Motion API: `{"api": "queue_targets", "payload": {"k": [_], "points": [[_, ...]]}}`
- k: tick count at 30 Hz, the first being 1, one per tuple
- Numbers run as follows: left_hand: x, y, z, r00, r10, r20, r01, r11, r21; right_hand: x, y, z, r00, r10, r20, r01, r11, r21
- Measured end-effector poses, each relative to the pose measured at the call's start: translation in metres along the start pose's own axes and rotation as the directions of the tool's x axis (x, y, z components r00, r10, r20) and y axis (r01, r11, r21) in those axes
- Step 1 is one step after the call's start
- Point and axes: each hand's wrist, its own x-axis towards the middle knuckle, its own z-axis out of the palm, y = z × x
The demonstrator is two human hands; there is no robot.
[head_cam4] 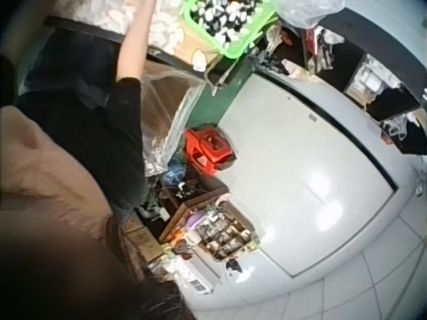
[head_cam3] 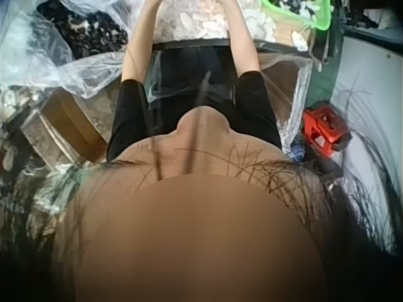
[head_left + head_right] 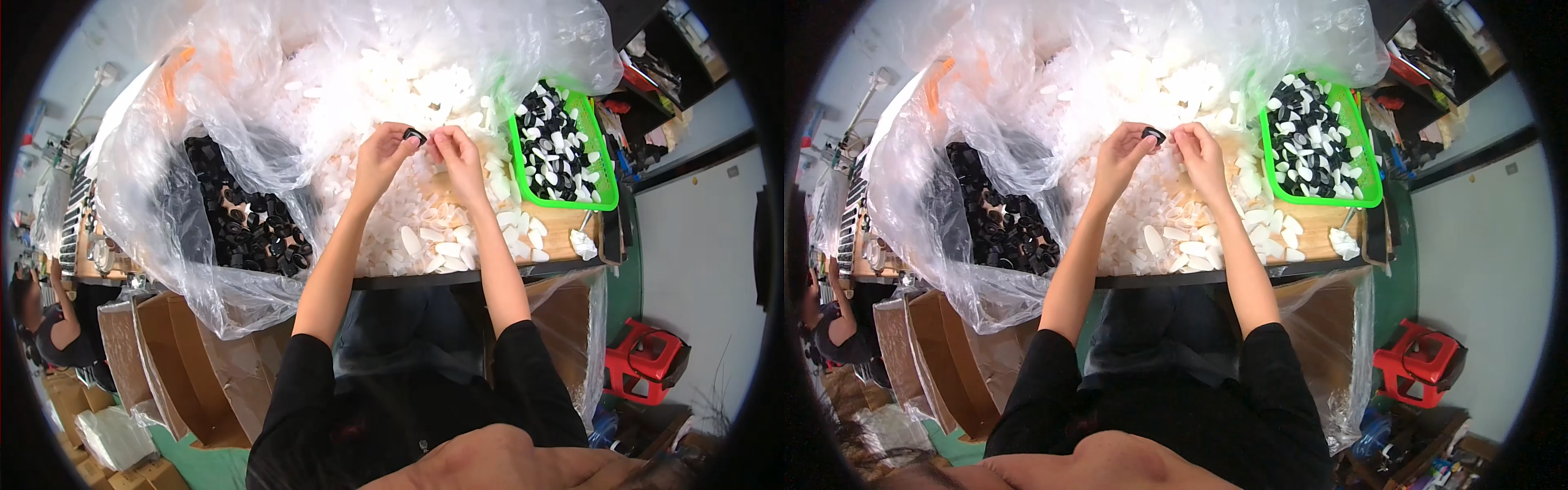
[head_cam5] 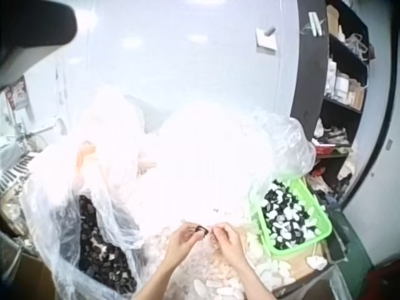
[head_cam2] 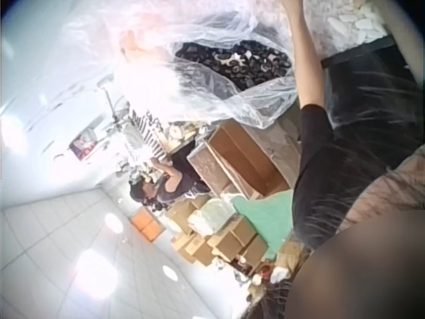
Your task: Assembling small white foam inserts into black plastic cylindrical components at a workbench.
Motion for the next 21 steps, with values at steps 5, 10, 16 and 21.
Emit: {"api": "queue_targets", "payload": {"k": [5,10,16,21], "points": [[-0.001,0.004,-0.001,0.986,0.132,-0.098,-0.091,0.934,0.345,-0.008,0.023,-0.017,0.987,-0.147,0.063,0.148,0.685,-0.713],[-0.028,0.014,-0.005,0.976,0.196,-0.09,-0.148,0.912,0.383,-0.035,0.028,-0.016,0.952,-0.266,0.15,0.265,0.476,-0.838],[-0.061,0.05,0.001,0.972,0.209,-0.104,-0.138,0.875,0.465,-0.053,0.0,-0.002,0.98,-0.19,-0.053,0.143,0.868,-0.475],[-0.077,0.09,0.013,0.965,0.247,-0.088,-0.172,0.851,0.496,-0.076,-0.07,0.014,0.913,-0.394,-0.104,0.363,0.902,-0.233]]}}
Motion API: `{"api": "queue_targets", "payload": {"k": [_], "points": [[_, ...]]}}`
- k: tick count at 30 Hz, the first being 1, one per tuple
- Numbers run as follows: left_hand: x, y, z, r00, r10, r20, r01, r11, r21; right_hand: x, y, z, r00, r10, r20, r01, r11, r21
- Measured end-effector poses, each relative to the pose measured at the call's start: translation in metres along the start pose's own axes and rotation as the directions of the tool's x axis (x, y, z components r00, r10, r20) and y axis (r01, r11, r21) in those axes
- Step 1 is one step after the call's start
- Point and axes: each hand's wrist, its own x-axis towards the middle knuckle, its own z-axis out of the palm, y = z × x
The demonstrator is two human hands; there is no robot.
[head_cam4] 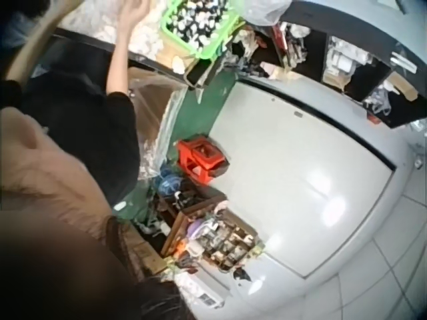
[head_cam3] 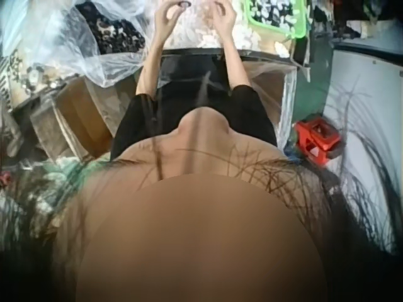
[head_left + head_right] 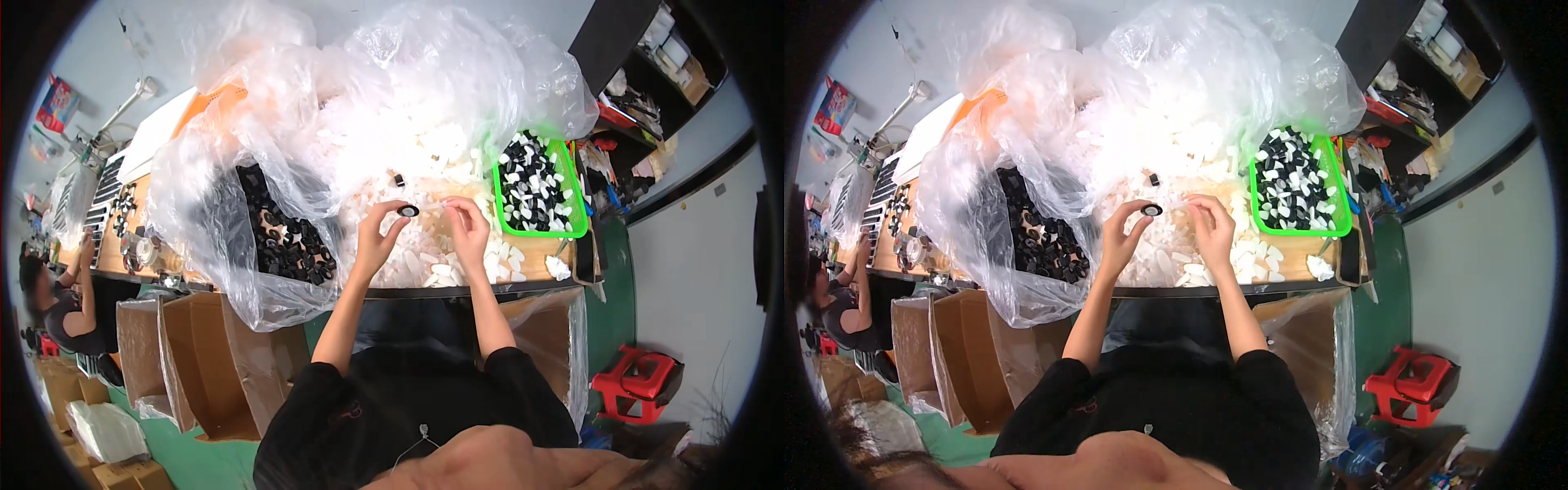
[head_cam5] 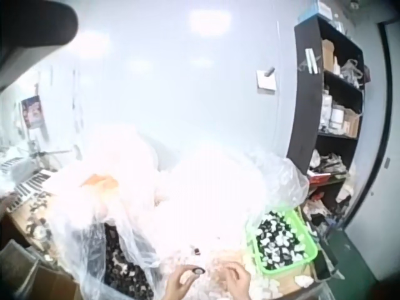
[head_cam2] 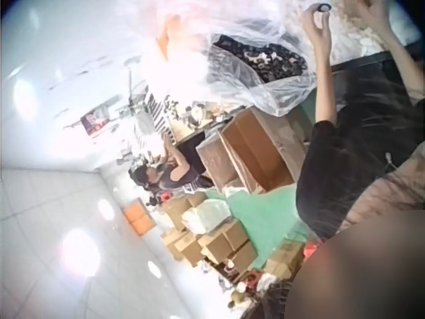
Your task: Assembling small white foam inserts into black plastic cylindrical components at a workbench.
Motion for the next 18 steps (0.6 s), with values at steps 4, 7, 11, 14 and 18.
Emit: {"api": "queue_targets", "payload": {"k": [4,7,11,14,18], "points": [[-0.002,0.031,-0.008,0.999,0.035,0.0,-0.035,0.999,-0.02,0.003,-0.068,0.009,0.955,-0.271,0.12,0.286,0.948,-0.139],[0.002,0.054,-0.006,0.996,0.09,0.01,-0.09,0.995,-0.032,0.003,-0.079,0.007,0.897,-0.398,0.192,0.435,0.873,-0.222],[0.006,0.068,-0.01,0.983,0.18,0.027,-0.181,0.983,0.021,0.004,-0.089,0.009,0.856,-0.462,0.23,0.514,0.808,-0.289],[0.008,0.074,-0.012,0.976,0.215,0.026,-0.216,0.976,0.036,0.005,-0.093,0.011,0.823,-0.49,0.288,0.565,0.761,-0.319],[0.009,0.079,-0.01,0.967,0.254,0.027,-0.255,0.966,0.048,0.004,-0.097,0.011,0.82,-0.476,0.318,0.568,0.742,-0.356]]}}
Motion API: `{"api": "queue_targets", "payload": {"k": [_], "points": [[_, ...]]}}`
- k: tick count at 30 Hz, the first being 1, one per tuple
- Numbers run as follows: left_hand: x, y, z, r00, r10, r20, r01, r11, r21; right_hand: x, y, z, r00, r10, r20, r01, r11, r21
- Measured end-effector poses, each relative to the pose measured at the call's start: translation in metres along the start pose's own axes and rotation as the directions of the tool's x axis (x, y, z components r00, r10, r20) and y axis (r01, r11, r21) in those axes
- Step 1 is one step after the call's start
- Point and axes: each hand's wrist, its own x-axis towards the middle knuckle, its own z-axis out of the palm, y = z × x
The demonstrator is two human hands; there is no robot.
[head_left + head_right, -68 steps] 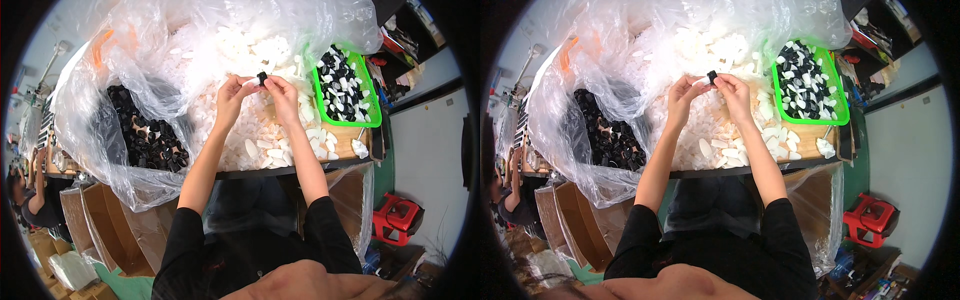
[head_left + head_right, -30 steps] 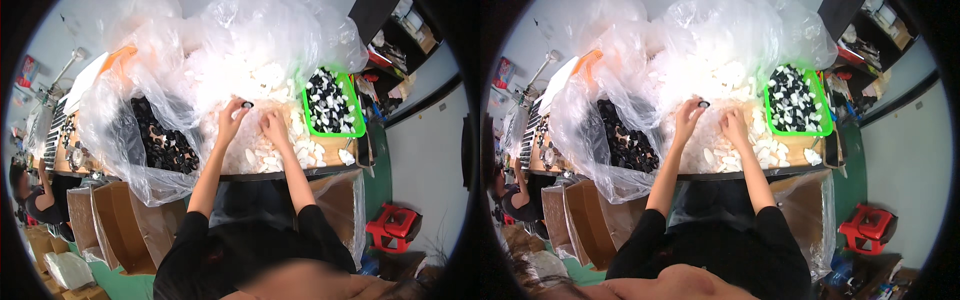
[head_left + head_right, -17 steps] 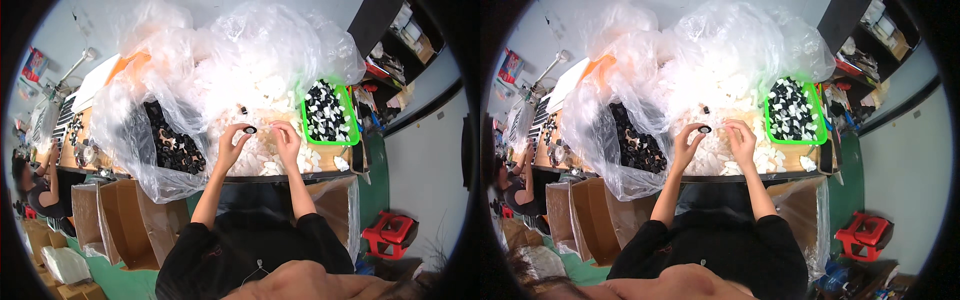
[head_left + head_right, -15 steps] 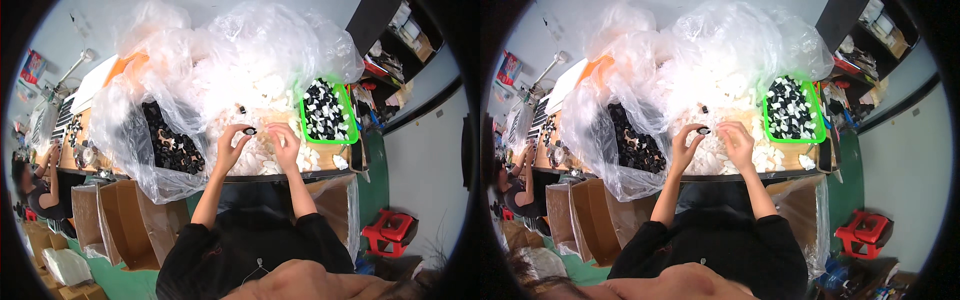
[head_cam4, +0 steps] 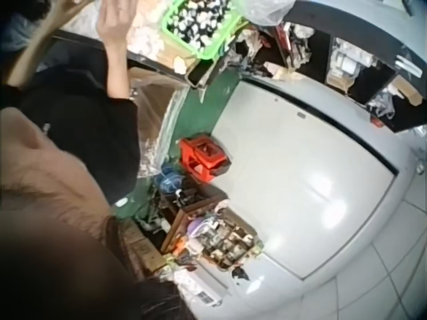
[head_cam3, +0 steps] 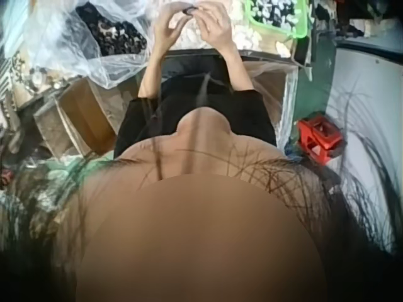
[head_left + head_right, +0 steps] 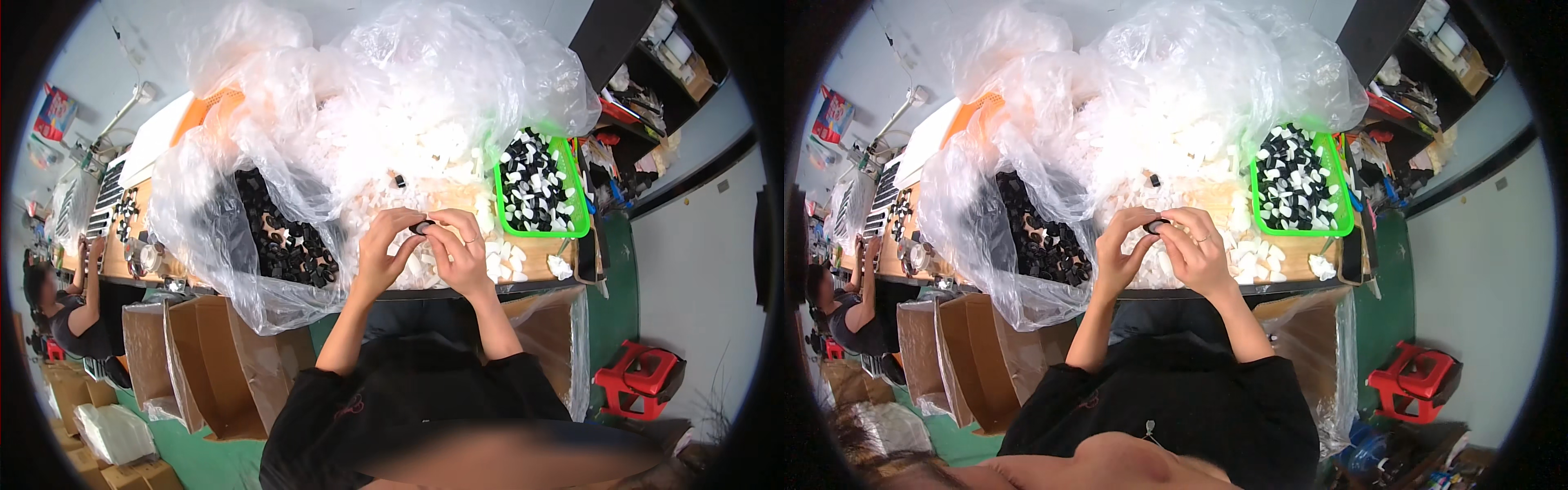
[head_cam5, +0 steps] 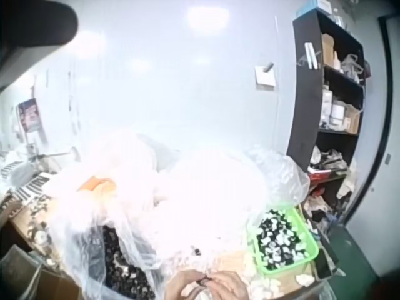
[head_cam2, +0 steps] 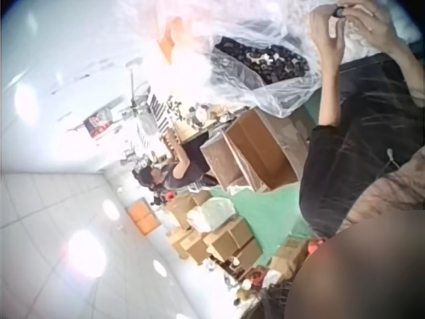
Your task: Assembling small white foam inserts into black plastic cylindrical components at a workbench.
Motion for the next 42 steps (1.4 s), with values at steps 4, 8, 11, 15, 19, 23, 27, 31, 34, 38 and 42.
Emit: {"api": "queue_targets", "payload": {"k": [4,8,11,15,19,23,27,31,34,38,42], "points": [[-0.001,0.0,-0.002,0.999,0.04,0.035,-0.041,0.999,0.032,-0.001,0.0,-0.003,0.997,0.071,0.035,-0.072,0.997,0.027],[-0.013,-0.004,0.002,0.994,-0.078,0.083,0.072,0.995,0.07,-0.016,0.003,-0.002,0.975,0.163,0.15,-0.181,0.976,0.122],[-0.046,-0.021,0.006,0.95,-0.296,0.097,0.293,0.955,0.039,-0.043,0.009,0.005,0.924,0.296,0.241,-0.355,0.899,0.257],[-0.085,-0.034,0.011,0.883,-0.457,0.106,0.456,0.889,0.035,-0.091,0.061,0.008,0.839,0.492,0.235,-0.542,0.795,0.271],[-0.112,-0.04,0.008,0.852,-0.52,0.064,0.519,0.854,0.029,-0.107,0.118,0.003,0.79,0.593,0.156,-0.545,0.796,-0.262],[-0.102,-0.034,0.011,0.839,-0.543,0.026,0.544,0.839,-0.009,-0.106,0.147,0.013,0.864,0.459,0.206,-0.316,0.814,-0.488],[-0.079,-0.034,0.009,0.869,-0.494,-0.026,0.494,0.869,0.019,-0.092,0.143,0.024,0.877,0.385,0.287,-0.234,0.865,-0.444],[-0.063,-0.038,0.007,0.891,-0.448,-0.073,0.449,0.893,-0.001,-0.056,0.104,0.024,0.797,0.489,0.354,-0.46,0.872,-0.167],[-0.05,-0.041,0.013,0.93,-0.363,-0.061,0.363,0.932,-0.005,-0.049,0.079,0.026,0.757,0.574,0.312,-0.646,0.728,0.229],[-0.041,-0.04,0.016,0.929,-0.371,-0.016,0.371,0.927,0.051,-0.038,0.062,0.018,0.903,0.346,0.254,-0.424,0.81,0.404],[-0.044,-0.043,0.014,0.877,-0.476,0.068,0.475,0.88,0.032,-0.027,0.052,0.02,0.95,0.163,0.267,-0.215,0.961,0.177]]}}
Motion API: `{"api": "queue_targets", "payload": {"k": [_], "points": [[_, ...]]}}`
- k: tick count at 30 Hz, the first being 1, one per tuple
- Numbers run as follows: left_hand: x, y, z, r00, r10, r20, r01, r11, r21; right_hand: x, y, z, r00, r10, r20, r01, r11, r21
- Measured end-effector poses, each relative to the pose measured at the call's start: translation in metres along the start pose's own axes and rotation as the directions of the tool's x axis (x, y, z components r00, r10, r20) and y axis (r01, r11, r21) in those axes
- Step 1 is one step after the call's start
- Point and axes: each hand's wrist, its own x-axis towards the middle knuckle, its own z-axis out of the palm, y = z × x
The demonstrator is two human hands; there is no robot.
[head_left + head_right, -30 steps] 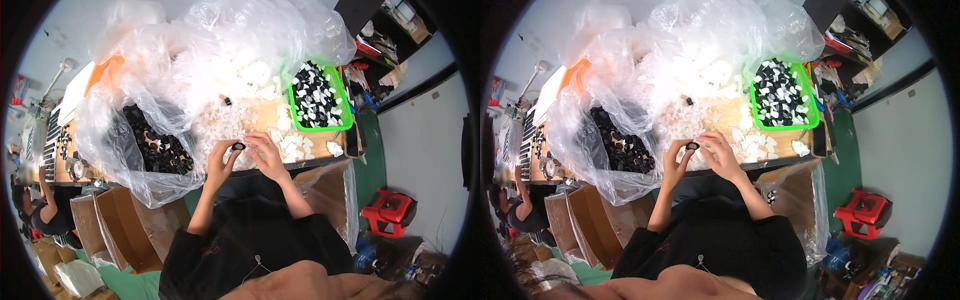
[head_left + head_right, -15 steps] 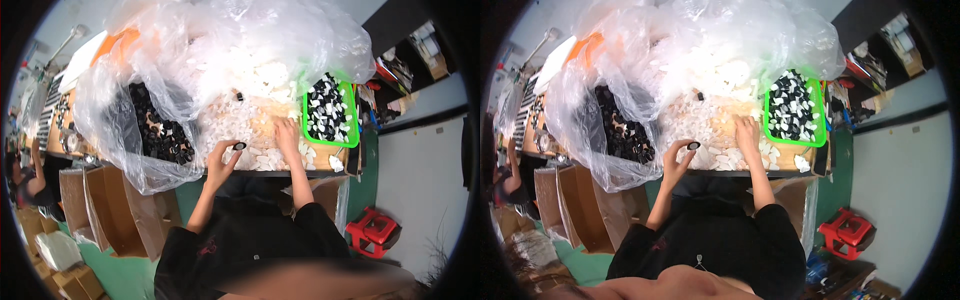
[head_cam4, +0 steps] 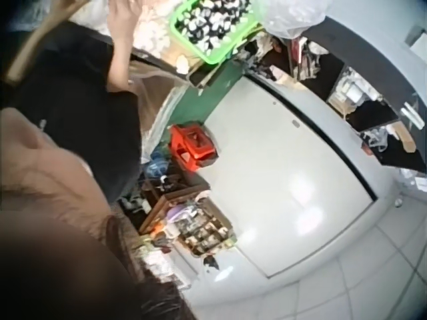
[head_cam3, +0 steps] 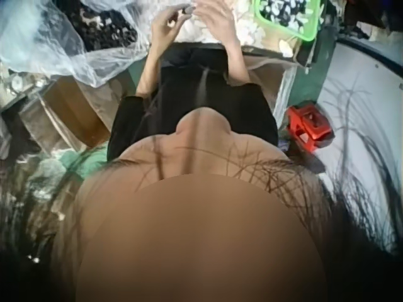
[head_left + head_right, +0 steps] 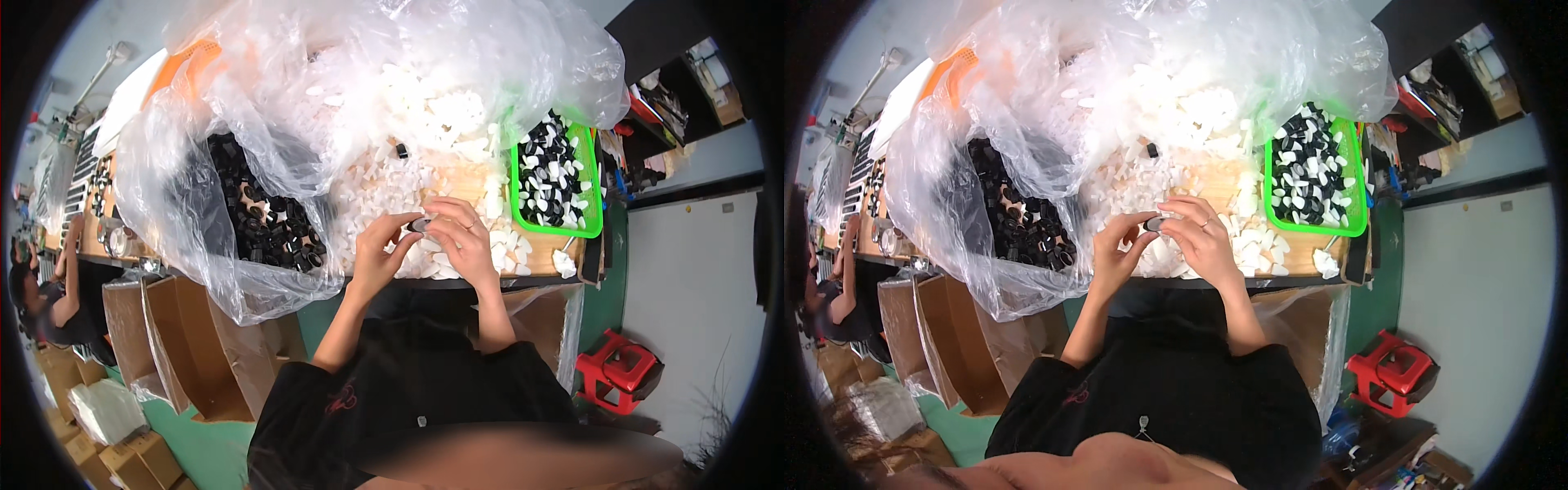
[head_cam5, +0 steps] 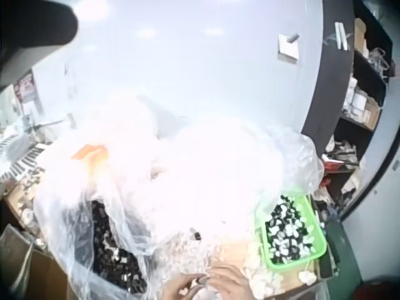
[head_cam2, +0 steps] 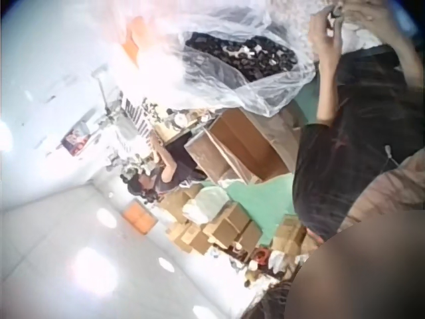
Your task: Assembling small white foam inserts into black plastic cylindrical components at a workbench.
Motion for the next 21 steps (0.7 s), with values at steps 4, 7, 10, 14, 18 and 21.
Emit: {"api": "queue_targets", "payload": {"k": [4,7,10,14,18,21], "points": [[0.002,0.001,-0.001,0.998,0.006,0.06,0.005,0.984,-0.18,-0.005,-0.006,-0.004,0.993,0.084,0.084,-0.079,0.995,-0.064],[-0.006,-0.002,-0.004,0.997,-0.046,0.061,0.057,0.98,-0.192,-0.013,-0.005,0.003,0.982,0.121,0.144,-0.123,0.992,0.002],[-0.014,-0.002,0.002,0.999,0.048,-0.015,-0.049,0.994,-0.102,-0.019,-0.01,0.015,0.945,0.294,0.145,-0.321,0.922,0.215],[-0.026,-0.002,0.01,0.988,0.101,-0.115,-0.1,0.995,0.008,-0.03,-0.009,0.027,0.912,0.388,0.131,-0.409,0.86,0.304],[-0.034,-0.01,0.019,0.985,0.045,-0.167,-0.055,0.997,-0.055,-0.041,-0.014,0.036,0.881,0.467,0.076,-0.464,0.82,0.336],[-0.031,-0.013,0.023,0.988,-0.006,-0.157,-0.009,0.996,-0.092,-0.049,-0.01,0.044,0.854,0.521,-0.007,-0.478,0.789,0.385]]}}
